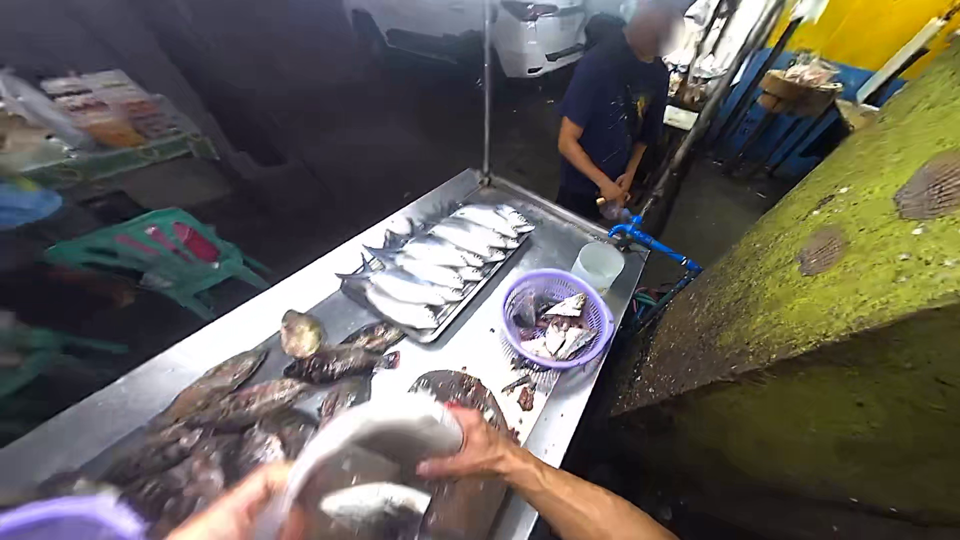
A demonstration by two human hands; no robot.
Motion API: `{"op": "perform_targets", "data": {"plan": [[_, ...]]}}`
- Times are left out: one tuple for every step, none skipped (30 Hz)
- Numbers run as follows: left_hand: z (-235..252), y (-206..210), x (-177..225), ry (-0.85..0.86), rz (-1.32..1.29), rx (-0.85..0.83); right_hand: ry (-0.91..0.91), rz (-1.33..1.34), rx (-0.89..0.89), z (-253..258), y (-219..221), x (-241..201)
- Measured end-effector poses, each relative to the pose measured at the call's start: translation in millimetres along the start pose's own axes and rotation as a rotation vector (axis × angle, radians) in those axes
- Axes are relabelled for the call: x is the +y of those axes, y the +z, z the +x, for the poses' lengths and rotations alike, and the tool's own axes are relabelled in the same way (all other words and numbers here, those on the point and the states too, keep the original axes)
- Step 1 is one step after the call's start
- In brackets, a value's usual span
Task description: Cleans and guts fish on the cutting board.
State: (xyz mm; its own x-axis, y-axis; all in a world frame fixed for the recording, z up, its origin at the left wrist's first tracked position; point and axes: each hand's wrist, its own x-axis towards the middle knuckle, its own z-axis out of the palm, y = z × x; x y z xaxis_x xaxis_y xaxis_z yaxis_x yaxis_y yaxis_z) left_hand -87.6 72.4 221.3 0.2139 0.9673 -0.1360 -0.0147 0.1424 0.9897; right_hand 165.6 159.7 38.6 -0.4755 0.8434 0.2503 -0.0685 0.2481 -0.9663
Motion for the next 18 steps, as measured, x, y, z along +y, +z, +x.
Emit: {"op": "perform_targets", "data": {"plan": [[2.1, -21.6, -5.7, 0.066, 0.011, 0.049, 0.106, 0.123, -0.017, -4.9, 11.2, -4.9], [-4.4, -39.1, -17.3, 0.112, 0.064, 0.184, 0.196, 0.224, -0.044, -13.6, 23.9, -9.4], [-14.4, -48.4, -30.8, 0.109, 0.105, 0.378, 0.297, 0.281, -0.081, -19.7, 33.0, -10.5], [-20.6, -48.8, -42.7, 0.067, 0.128, 0.545, 0.382, 0.311, -0.107, -23.2, 40.2, -7.4], [-23.9, -45.5, -58.8, 0.001, 0.111, 0.654, 0.461, 0.327, -0.125, -23.5, 46.7, -3.4], [-25.8, -39.2, -83.1, -0.067, 0.056, 0.703, 0.518, 0.335, -0.126, -22.2, 53.4, 2.1], [-29.5, -28.2, -114.8, -0.150, -0.022, 0.703, 0.569, 0.363, -0.128, -24.9, 60.3, 8.0], [-30.5, -12.8, -147.3, -0.223, -0.103, 0.687, 0.603, 0.386, -0.144, -28.1, 65.7, 14.2], [-29.7, 5.8, -175.7, -0.282, -0.178, 0.669, 0.630, 0.404, -0.174, -33.3, 70.6, 20.3], [-27.5, 24.7, -197.4, -0.311, -0.263, 0.667, 0.658, 0.409, -0.210, -39.5, 75.4, 25.0], [-23.8, 40.7, -211.4, -0.322, -0.358, 0.682, 0.685, 0.398, -0.241, -44.4, 80.2, 28.4], [-20.9, 56.4, -218.3, -0.355, -0.429, 0.756, 0.713, 0.370, -0.254, -53.1, 86.0, 29.6], [-16.2, 65.6, -220.1, -0.388, -0.471, 0.820, 0.727, 0.331, -0.242, -58.2, 90.9, 30.0], [-10.0, 69.3, -218.3, -0.403, -0.520, 0.852, 0.722, 0.289, -0.223, -56.8, 92.7, 29.4], [-9.7, 71.9, -217.3, -0.415, -0.583, 0.843, 0.720, 0.237, -0.234, -56.9, 91.9, 26.0], [-14.4, 72.5, -217.6, -0.422, -0.641, 0.812, 0.719, 0.143, -0.286, -57.2, 90.7, 18.6], [-18.8, 72.1, -217.0, -0.421, -0.680, 0.768, 0.720, 0.019, -0.373, -54.9, 87.6, 8.8], [-20.9, 72.6, -215.7, -0.406, -0.702, 0.728, 0.716, -0.113, -0.460, -51.4, 80.9, -2.6]]}}
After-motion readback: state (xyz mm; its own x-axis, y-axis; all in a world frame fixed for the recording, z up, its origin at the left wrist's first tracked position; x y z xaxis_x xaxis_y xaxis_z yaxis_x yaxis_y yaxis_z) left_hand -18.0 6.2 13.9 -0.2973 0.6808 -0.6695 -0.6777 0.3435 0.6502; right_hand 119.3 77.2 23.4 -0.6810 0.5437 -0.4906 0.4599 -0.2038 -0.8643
